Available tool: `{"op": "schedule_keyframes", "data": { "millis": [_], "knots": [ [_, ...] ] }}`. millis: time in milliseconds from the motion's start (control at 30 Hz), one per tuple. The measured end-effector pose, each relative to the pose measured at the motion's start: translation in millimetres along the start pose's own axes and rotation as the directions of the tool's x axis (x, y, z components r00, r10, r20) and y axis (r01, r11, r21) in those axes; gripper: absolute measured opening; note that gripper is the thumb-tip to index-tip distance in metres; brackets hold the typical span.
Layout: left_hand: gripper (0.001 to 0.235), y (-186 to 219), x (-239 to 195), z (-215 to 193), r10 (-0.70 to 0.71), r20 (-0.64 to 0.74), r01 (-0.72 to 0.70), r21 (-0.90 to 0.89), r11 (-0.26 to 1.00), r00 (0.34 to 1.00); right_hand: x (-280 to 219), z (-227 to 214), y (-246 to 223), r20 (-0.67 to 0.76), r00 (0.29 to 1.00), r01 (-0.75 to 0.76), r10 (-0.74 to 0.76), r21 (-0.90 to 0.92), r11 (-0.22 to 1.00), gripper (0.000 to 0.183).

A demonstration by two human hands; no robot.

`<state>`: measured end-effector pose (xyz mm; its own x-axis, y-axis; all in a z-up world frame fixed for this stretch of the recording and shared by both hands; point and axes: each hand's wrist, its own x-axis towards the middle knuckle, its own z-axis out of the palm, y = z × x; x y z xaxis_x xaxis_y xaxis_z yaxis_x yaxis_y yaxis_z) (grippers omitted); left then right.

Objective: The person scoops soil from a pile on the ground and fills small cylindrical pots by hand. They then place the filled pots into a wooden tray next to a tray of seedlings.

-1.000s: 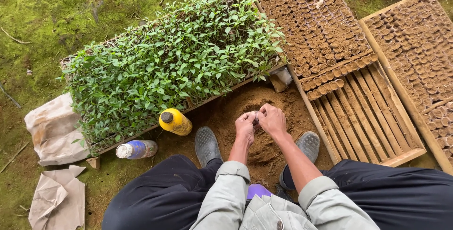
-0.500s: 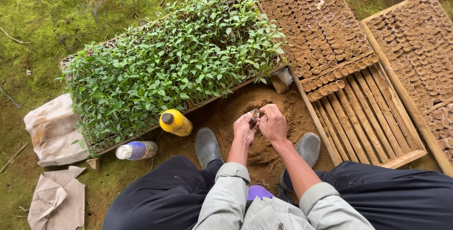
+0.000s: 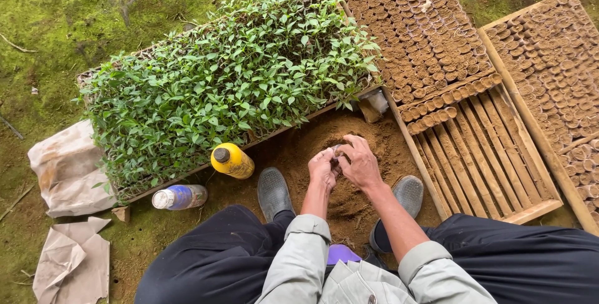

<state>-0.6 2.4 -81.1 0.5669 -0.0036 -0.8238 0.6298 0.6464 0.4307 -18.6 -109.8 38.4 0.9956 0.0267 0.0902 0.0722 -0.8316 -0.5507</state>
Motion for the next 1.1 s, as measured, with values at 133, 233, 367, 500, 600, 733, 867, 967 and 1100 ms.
{"op": "schedule_keyframes", "data": {
  "millis": [133,233,367,500,600,733,867,967,1100],
  "knots": [
    [0.014,-0.4,0.9,3.1,0.02,-0.003,-0.02,0.018,1.0,1.0,0.4,4.6,9.4,0.038,0.998,0.046,-0.046,0.015,0.999,0.005],
    [0.014,3.4,-2.6,-1.0,0.02,-0.026,-0.02,-0.01,1.0,0.999,-2.5,5.8,9.4,0.012,0.999,0.041,-0.042,0.063,0.997,0.005],
    [0.011,12.8,-4.9,0.8,-0.043,-0.009,0.042,-0.085,0.996,0.999,-2.6,14.6,20.1,-0.08,0.977,-0.172,0.199,0.263,0.949,0.006],
    [0.011,29.2,-24.8,7.3,-0.047,-0.008,0.045,-0.117,0.992,0.999,-3.6,57.2,74.4,-0.04,0.927,-0.368,0.373,0.101,0.924,0.028],
    [0.011,34.1,-28.4,6.9,-0.043,-0.005,0.042,-0.12,0.992,0.999,13.0,43.0,40.6,0.089,0.907,-0.415,0.412,0.02,0.91,0.046],
    [0.01,36.2,-25.5,4.2,-0.048,-0.007,0.047,-0.125,0.991,0.999,20.0,71.7,48.6,0.094,0.961,-0.247,0.258,-0.114,0.962,0.058],
    [0.009,44.1,-32.1,9.0,-0.04,0.003,0.04,-0.105,0.994,0.999,23.7,102.2,82.5,0.031,0.973,-0.218,0.227,-0.176,0.96,0.037],
    [0.01,46.5,-35.6,11.4,-0.036,0.014,0.037,-0.111,0.993,0.999,24.2,110.2,100.2,0.009,0.918,-0.395,0.396,-0.053,0.917,0.022],
    [0.009,40.8,-29.9,12.5,-0.051,0.038,0.056,-0.136,0.989,0.998,27.9,83.4,93.6,0.085,0.698,-0.706,0.711,0.243,0.665,0.017]
  ]
}}
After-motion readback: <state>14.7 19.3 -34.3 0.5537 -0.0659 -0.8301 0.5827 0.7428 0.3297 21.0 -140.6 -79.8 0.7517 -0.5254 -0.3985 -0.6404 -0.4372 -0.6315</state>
